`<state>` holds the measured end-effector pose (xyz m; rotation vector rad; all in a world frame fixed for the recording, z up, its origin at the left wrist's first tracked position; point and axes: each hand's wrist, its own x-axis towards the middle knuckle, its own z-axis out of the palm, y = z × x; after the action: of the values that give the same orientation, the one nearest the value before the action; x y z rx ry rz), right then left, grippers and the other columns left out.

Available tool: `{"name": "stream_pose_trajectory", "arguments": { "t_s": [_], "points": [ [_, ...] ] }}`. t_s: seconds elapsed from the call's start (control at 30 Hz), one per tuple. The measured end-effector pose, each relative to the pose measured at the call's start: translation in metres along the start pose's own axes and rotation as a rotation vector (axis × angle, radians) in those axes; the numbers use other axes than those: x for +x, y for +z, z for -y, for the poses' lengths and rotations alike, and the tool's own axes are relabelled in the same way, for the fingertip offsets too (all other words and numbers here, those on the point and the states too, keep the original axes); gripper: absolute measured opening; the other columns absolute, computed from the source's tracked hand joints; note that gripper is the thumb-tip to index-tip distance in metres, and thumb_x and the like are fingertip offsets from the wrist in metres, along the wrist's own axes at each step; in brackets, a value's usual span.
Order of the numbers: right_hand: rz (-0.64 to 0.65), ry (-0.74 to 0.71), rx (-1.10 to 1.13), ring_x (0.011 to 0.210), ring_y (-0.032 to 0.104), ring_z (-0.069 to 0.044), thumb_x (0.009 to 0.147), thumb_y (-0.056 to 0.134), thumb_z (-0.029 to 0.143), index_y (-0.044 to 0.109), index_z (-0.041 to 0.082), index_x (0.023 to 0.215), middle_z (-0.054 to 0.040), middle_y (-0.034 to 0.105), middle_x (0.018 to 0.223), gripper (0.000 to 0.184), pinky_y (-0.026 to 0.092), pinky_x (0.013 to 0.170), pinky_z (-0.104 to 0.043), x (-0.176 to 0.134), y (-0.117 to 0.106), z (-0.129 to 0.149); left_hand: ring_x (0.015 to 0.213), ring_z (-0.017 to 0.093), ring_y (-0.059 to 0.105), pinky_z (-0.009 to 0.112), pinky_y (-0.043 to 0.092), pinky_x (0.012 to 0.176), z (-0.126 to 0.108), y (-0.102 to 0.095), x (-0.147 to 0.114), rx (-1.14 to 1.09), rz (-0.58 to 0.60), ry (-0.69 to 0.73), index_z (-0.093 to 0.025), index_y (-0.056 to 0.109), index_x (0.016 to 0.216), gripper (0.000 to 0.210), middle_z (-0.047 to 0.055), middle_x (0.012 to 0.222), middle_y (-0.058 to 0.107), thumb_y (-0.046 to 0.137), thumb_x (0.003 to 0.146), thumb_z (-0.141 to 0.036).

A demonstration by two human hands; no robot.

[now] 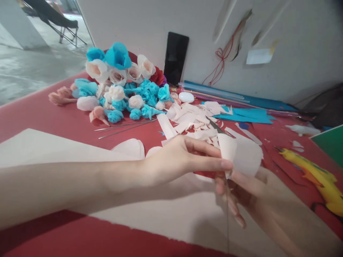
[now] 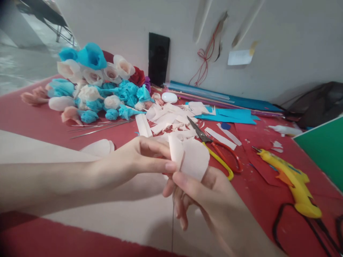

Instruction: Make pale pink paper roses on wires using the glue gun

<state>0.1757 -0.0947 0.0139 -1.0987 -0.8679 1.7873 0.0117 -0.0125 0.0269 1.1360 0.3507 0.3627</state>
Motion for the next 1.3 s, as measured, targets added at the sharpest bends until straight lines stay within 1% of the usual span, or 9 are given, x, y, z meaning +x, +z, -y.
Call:
{"name": "stream_pose_trajectory", "arguments": {
  "t_s": [0.13,0.33,0.5,0.67,0.8,0.97,1.1,1.13,1.3],
  "points": [
    [-0.02,0.006,-0.086,0.049,0.055,-0.01,0.082,0.065,0.041,0.071,0.018,0.074,-0.0027,0.057,0.057,0.025,0.047,0.042,-0.012,-0.001,0.002,-0.002,0.07,0.011,0.059,0.023,0.045,0.072,0.001,0.002,-0.001,0.005,-0.01,-0.01,-0.012,0.063,0.067,0.02,-0.001,0.063,0.06,0.059,0.083,-0.025],
    [-0.08,-0.032,-0.165,0.044,0.053,-0.006,0.082,0.066,0.043,0.07,0.02,0.067,-0.0029,0.062,0.061,0.028,0.045,0.043,-0.011,-0.003,0.008,0.004,0.066,0.008,0.056,0.021,0.044,0.073,0.003,0.001,0.0,-0.02,-0.015,0.024,-0.012,0.057,0.06,0.026,-0.002,0.059,0.059,0.06,0.082,-0.025],
    [-0.129,-0.054,-0.264,0.043,0.051,-0.007,0.081,0.065,0.046,0.068,0.019,0.064,-0.0026,0.059,0.056,0.032,0.042,0.041,-0.013,-0.004,0.006,0.004,0.068,0.012,0.061,0.028,0.047,0.075,0.002,0.002,0.001,-0.059,0.003,-0.026,-0.013,0.061,0.07,0.018,-0.001,0.061,0.06,0.062,0.081,-0.027],
    [-0.296,-0.173,-0.528,0.041,0.046,-0.008,0.077,0.066,0.051,0.066,0.021,0.062,0.0001,0.053,0.049,0.033,0.037,0.038,-0.014,-0.006,0.007,0.005,0.066,0.011,0.058,0.027,0.047,0.071,0.001,0.005,0.0,-0.116,-0.06,-0.015,-0.011,0.058,0.071,0.016,-0.001,0.063,0.058,0.068,0.075,-0.023],
    [-0.309,-0.242,-0.651,0.04,0.046,-0.009,0.077,0.064,0.051,0.065,0.024,0.06,0.0018,0.05,0.046,0.032,0.038,0.036,-0.014,-0.009,0.008,0.009,0.068,0.01,0.057,0.026,0.046,0.07,0.001,0.007,-0.002,-0.065,-0.06,0.002,-0.01,0.058,0.074,0.017,0.002,0.071,0.059,0.068,0.076,-0.024],
    [-0.282,-0.209,-0.663,0.042,0.047,-0.009,0.08,0.061,0.051,0.066,0.024,0.062,0.0013,0.049,0.046,0.033,0.039,0.038,-0.014,-0.013,0.014,0.011,0.067,0.01,0.058,0.025,0.047,0.069,0.001,0.008,-0.003,-0.086,-0.035,-0.002,-0.011,0.059,0.076,0.015,0.001,0.071,0.06,0.065,0.078,-0.025],
    [-0.446,-0.141,-0.565,0.041,0.043,-0.008,0.073,0.066,0.056,0.063,0.022,0.055,0.0014,0.048,0.044,0.038,0.036,0.04,-0.015,-0.015,0.018,0.01,0.068,0.01,0.06,0.025,0.047,0.073,0.001,0.009,-0.003,-0.115,-0.008,0.006,-0.009,0.061,0.081,0.009,0.001,0.067,0.059,0.062,0.081,-0.018],
    [-0.447,-0.141,-0.569,0.04,0.043,-0.008,0.072,0.067,0.056,0.063,0.022,0.054,0.0013,0.048,0.043,0.038,0.035,0.04,-0.015,-0.015,0.018,0.009,0.069,0.011,0.06,0.025,0.047,0.074,0.001,0.009,-0.003,-0.117,-0.007,0.007,-0.009,0.061,0.081,0.009,0.001,0.068,0.059,0.061,0.082,-0.017],
    [-0.282,-0.203,-0.602,0.039,0.048,-0.009,0.078,0.063,0.053,0.068,0.027,0.061,0.0017,0.051,0.042,0.031,0.04,0.039,-0.014,-0.012,0.008,0.01,0.068,0.01,0.058,0.024,0.045,0.071,0.001,0.008,-0.003,-0.043,-0.037,0.028,-0.01,0.06,0.073,0.014,0.0,0.065,0.058,0.059,0.083,-0.019]
  ]
}}
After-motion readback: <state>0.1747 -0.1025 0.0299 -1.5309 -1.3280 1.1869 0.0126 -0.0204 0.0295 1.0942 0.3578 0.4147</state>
